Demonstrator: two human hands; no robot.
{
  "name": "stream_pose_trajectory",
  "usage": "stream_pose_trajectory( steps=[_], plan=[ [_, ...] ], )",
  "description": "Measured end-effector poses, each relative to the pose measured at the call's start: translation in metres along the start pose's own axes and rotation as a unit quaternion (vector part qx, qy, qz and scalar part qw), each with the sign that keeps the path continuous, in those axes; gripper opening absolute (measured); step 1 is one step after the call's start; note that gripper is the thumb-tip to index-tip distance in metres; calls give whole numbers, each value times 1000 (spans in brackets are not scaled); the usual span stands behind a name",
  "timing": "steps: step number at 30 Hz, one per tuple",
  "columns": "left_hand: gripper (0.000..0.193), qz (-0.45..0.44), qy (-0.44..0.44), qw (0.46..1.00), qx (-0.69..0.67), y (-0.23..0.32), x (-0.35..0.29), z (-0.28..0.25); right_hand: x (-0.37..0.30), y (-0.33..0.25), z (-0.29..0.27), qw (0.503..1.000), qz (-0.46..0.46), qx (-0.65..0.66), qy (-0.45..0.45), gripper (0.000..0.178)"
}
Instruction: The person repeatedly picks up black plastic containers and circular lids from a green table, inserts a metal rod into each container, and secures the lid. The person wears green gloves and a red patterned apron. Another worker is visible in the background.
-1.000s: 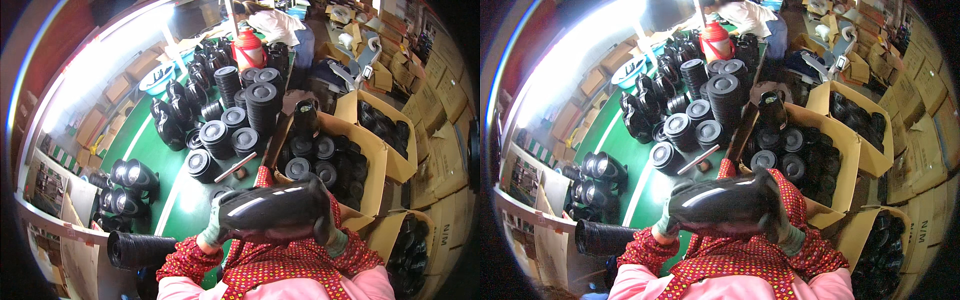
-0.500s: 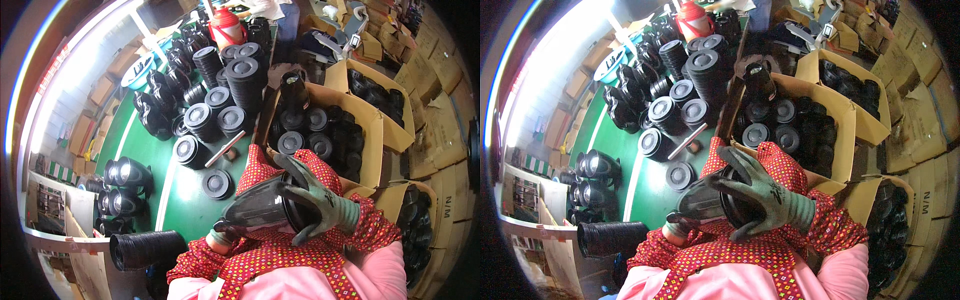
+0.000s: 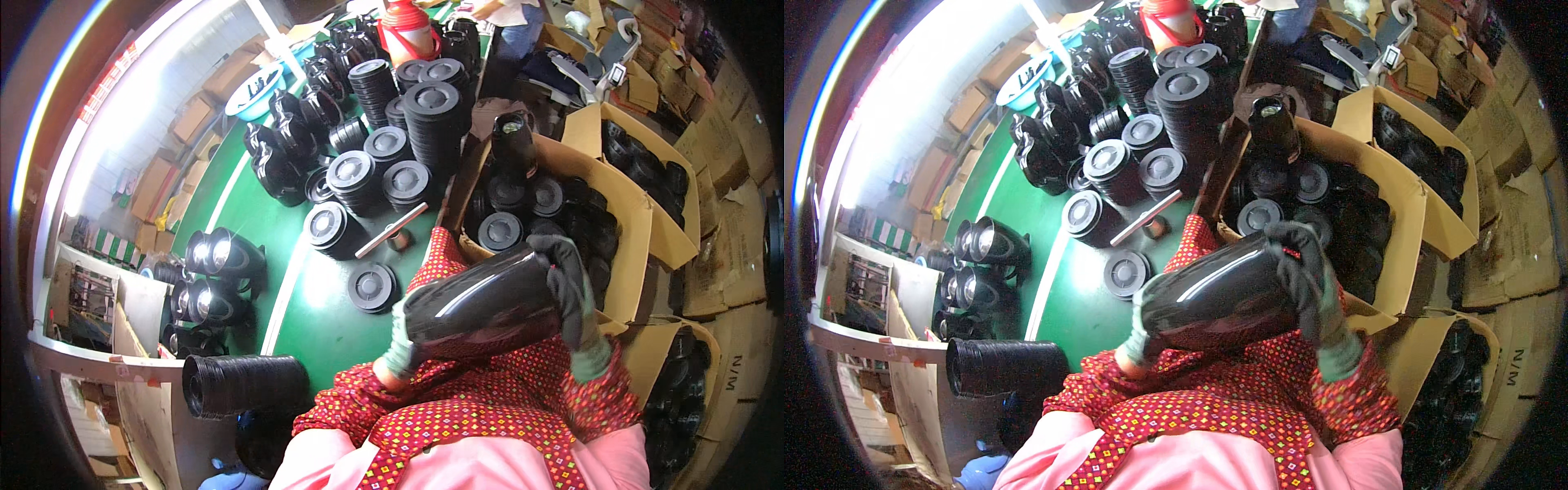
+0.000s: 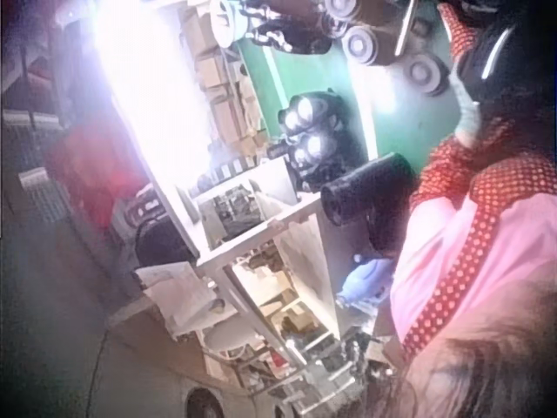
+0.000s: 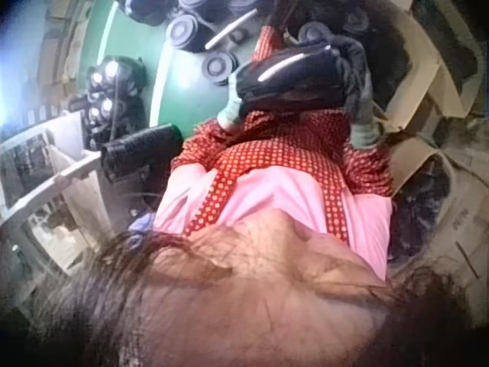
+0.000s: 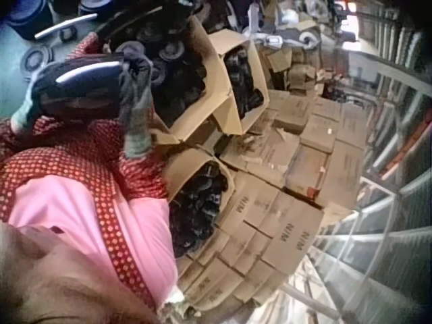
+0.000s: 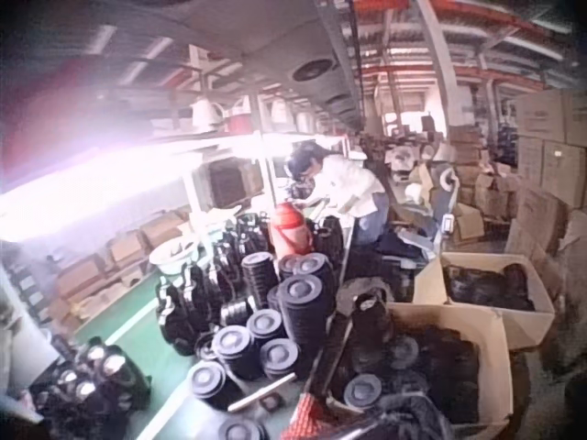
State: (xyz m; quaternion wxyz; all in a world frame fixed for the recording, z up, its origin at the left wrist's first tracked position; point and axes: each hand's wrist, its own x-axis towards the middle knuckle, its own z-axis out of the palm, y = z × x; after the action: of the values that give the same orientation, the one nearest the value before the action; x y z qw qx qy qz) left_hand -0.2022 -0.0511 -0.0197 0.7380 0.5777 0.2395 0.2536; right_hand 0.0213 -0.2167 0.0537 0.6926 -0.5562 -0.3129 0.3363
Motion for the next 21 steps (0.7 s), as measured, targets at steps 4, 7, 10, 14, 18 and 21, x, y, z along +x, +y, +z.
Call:
stream_pose_trajectory(
  steps=[4,7,10,14,18,21],
  plan=[
    [75,38,-90,978,184,-55,-29,3,66,-13,-34,983,69,16,-171,46],
    [70,-36,-384,844,373,-12,-8,-14,93,25,-45,945,132,-54,-294,45],
    [52,-95,-350,838,407,36,27,-39,83,98,-21,913,117,-79,-383,41],
    [79,151,-13,732,664,11,93,-110,88,88,-9,927,180,-61,-324,29],
    [94,42,-83,636,766,-28,134,-164,83,83,5,967,130,-78,-206,28],
    [72,62,-99,656,746,-38,148,-160,80,70,8,971,141,-85,-175,28]
  ],
)
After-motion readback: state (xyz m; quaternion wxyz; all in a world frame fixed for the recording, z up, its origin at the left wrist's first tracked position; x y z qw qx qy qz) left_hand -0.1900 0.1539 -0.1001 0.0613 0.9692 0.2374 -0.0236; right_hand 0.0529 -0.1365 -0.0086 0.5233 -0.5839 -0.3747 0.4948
